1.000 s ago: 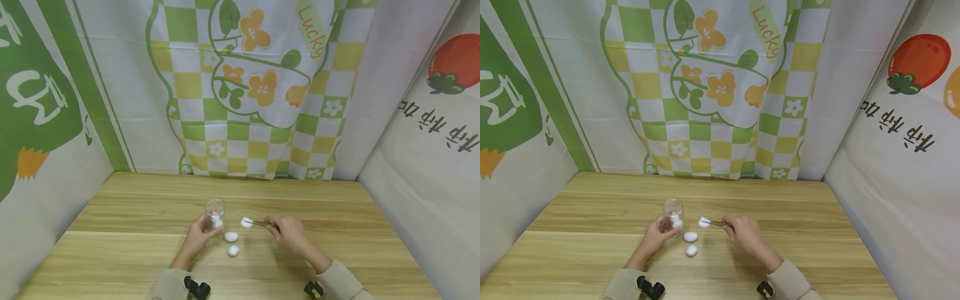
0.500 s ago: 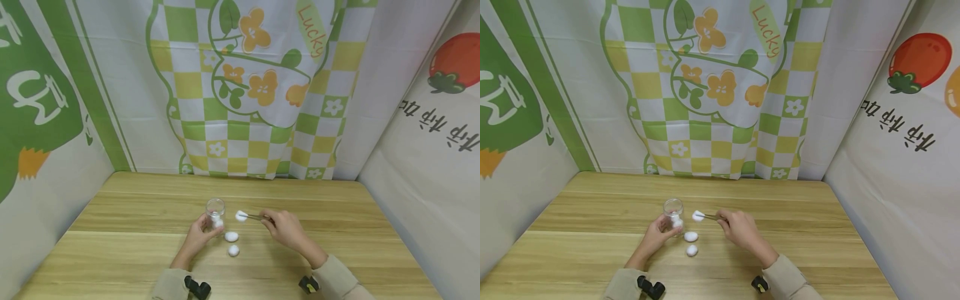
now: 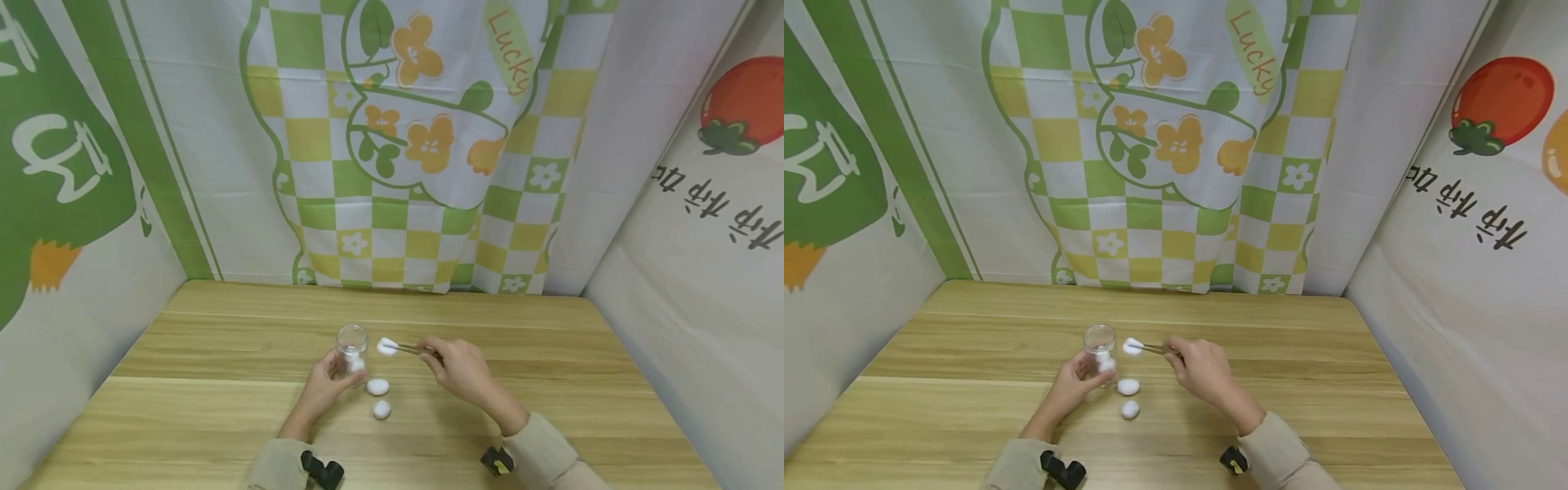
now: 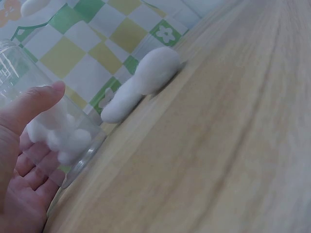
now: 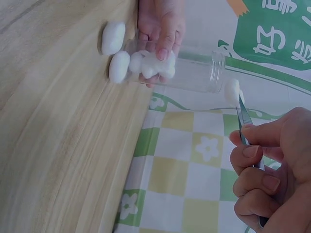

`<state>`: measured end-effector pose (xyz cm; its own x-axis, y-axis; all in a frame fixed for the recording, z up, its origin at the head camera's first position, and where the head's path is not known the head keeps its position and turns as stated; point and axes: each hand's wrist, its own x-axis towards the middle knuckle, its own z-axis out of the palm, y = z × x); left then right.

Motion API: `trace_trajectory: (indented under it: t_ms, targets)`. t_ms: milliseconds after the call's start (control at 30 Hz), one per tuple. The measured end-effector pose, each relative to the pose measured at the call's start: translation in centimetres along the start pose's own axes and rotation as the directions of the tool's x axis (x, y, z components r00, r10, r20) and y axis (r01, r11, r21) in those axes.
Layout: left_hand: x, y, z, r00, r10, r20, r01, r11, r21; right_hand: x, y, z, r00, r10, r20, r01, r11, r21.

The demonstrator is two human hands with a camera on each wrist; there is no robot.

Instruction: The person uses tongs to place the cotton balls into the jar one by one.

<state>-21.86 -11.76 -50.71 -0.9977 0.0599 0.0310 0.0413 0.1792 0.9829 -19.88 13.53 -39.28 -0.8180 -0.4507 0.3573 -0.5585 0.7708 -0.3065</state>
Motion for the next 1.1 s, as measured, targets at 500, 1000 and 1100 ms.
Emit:
trace_trajectory:
  t_ms: [500, 1000, 1100]
  targets:
    - [0.0, 0.0, -0.1, 1.000, 0.000, 0.006, 0.000, 1.000, -0.001, 0.9, -1.1, 0.1, 0.999, -0.002, -0.033, 0.002, 1.000, -0.005]
    - [0.1, -0.2, 0.0, 1.000, 0.006, -0.004, -0.006, 1.000, 0.017, 1.7, -1.8, 0.0, 1.000, -0.028, -0.012, 0.028, 0.999, 0.021]
    - [0.1, -0.2, 0.0, 1.000, 0.005, -0.003, -0.005, 1.000, 0.020, 1.8, -1.9, 0.0, 1.000, -0.019, -0.007, 0.019, 1.000, 0.021]
